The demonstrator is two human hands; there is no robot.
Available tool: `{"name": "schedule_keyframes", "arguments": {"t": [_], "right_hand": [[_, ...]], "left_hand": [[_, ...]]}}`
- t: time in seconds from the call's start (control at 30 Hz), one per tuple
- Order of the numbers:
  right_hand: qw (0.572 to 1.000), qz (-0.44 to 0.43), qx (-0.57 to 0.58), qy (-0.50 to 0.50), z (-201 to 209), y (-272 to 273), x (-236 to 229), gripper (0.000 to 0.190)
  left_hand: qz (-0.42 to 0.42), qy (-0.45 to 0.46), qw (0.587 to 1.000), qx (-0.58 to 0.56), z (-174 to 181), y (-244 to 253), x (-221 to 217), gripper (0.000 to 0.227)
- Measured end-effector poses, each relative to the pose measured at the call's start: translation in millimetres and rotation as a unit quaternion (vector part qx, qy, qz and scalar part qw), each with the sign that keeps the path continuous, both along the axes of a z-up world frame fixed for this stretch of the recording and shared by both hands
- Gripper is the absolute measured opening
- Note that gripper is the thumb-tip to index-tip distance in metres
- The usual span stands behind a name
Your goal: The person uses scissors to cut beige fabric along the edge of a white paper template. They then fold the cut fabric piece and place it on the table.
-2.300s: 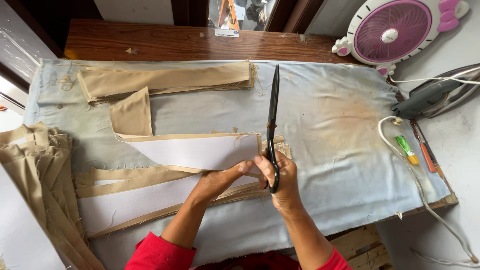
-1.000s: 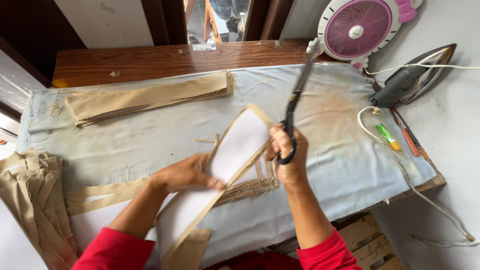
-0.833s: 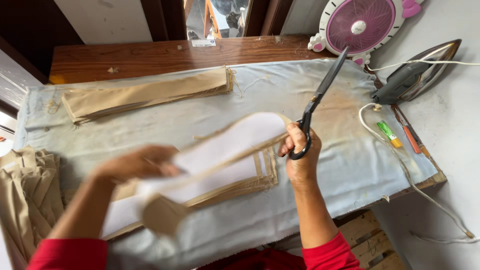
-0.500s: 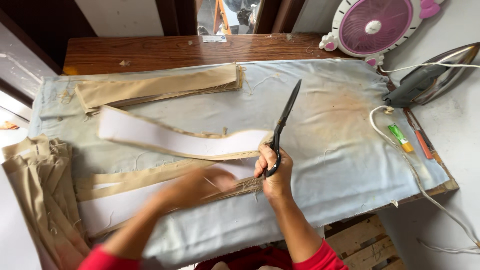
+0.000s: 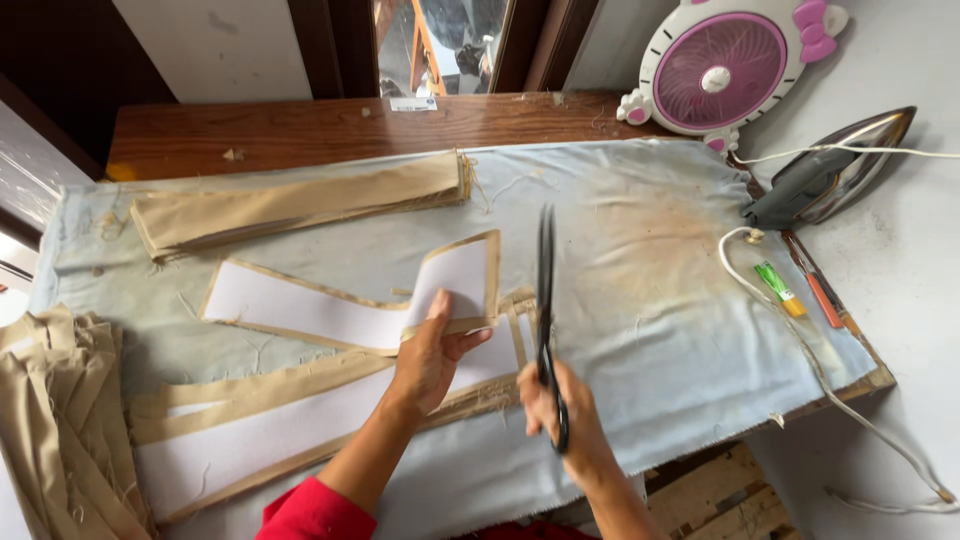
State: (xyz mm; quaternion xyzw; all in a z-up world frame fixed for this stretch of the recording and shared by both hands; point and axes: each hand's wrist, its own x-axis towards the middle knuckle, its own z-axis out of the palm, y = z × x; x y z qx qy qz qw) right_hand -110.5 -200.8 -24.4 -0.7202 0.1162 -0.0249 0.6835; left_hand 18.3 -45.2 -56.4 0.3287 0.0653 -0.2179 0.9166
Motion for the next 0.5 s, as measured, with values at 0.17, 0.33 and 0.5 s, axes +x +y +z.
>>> {"name": "schedule_keyframes", "arguments": {"t": [0.17,0.33,0.5], "right_hand": [[0.982,-0.004,0.123,0.146,-44,8,-47,0.022],[0.990,0.027,0.058,0.125,-63,16,-66,0.053],[0.981,0.046,-0.031,0.188,-37,33,-54,0.049]], "left_hand": [[0.065,-0.010,0.998,-0.026,-13,4,3,0.012],[0.083,-0.025,0.996,-0.031,14,8,-11,0.026],[0.082,0.028,0.995,0.042,37,11,-14,0.052]]}}
